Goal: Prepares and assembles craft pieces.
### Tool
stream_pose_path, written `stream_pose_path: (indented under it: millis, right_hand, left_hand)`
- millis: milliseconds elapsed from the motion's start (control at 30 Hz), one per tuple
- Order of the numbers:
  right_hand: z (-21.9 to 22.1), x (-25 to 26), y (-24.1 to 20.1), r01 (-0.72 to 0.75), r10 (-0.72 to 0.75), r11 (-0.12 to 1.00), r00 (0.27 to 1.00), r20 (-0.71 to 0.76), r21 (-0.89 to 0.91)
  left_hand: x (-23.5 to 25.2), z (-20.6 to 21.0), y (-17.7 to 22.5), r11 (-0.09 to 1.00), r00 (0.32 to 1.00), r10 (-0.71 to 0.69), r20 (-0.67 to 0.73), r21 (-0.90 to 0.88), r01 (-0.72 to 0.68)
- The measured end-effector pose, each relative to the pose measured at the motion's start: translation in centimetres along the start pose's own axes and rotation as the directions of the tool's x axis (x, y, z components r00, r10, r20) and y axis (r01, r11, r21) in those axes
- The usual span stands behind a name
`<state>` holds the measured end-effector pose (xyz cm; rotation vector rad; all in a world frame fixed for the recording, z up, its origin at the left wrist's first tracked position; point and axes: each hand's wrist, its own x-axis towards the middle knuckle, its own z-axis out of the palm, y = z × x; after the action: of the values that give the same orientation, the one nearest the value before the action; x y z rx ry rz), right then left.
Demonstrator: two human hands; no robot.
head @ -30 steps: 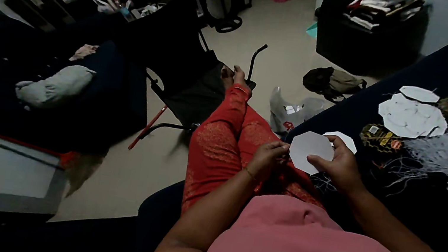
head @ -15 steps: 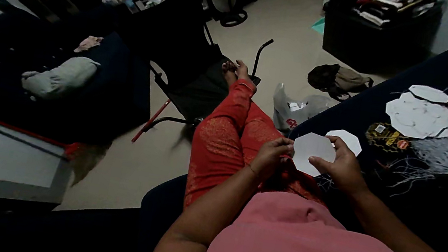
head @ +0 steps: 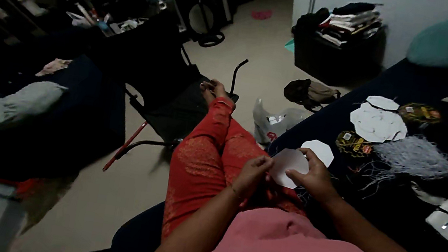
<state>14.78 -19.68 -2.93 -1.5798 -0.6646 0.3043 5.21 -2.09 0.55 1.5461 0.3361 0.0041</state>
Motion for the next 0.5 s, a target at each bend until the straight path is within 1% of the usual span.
stream_pose_path:
  millis: [33,100,233,300,400,500]
  right_hand:
    - [0.02,0.01,-0.05,0.006,-0.006,1.0,1.0,-0.001,-0.004]
    - [0.1,-0.11,-0.27,-0.006,0.006,1.0,1.0,0.008,0.007]
    - [0.27,-0.06,-0.41,-0.009,0.008,0.999,1.0,0.025,0.045]
    - [0.28,-0.03,-0.3,0.012,-0.013,1.0,1.0,0.029,0.026]
    - [0.04,-0.22,-0.18,0.055,-0.053,0.997,0.998,0.025,-0.061]
    - [-0.05,-0.47,-0.33,0.034,-0.028,0.993,0.998,0.047,-0.114]
  left_hand:
    - [-0.01,0.04,0.02,0.999,1.0,0.023,-0.007,0.044,-0.023]
    - [0.1,-0.14,-0.13,0.997,0.999,0.038,-0.013,0.074,-0.037]
    - [0.06,-0.23,0.15,1.0,1.0,-0.021,-0.01,0.022,0.022]
    - [0.07,-0.39,0.0,1.0,1.0,-0.028,-0.005,0.013,0.028]
    - [0.22,-0.55,0.04,0.992,0.999,-0.05,0.001,0.117,0.049]
    - [0.32,-0.57,-0.05,0.975,0.996,-0.083,-0.009,0.206,0.083]
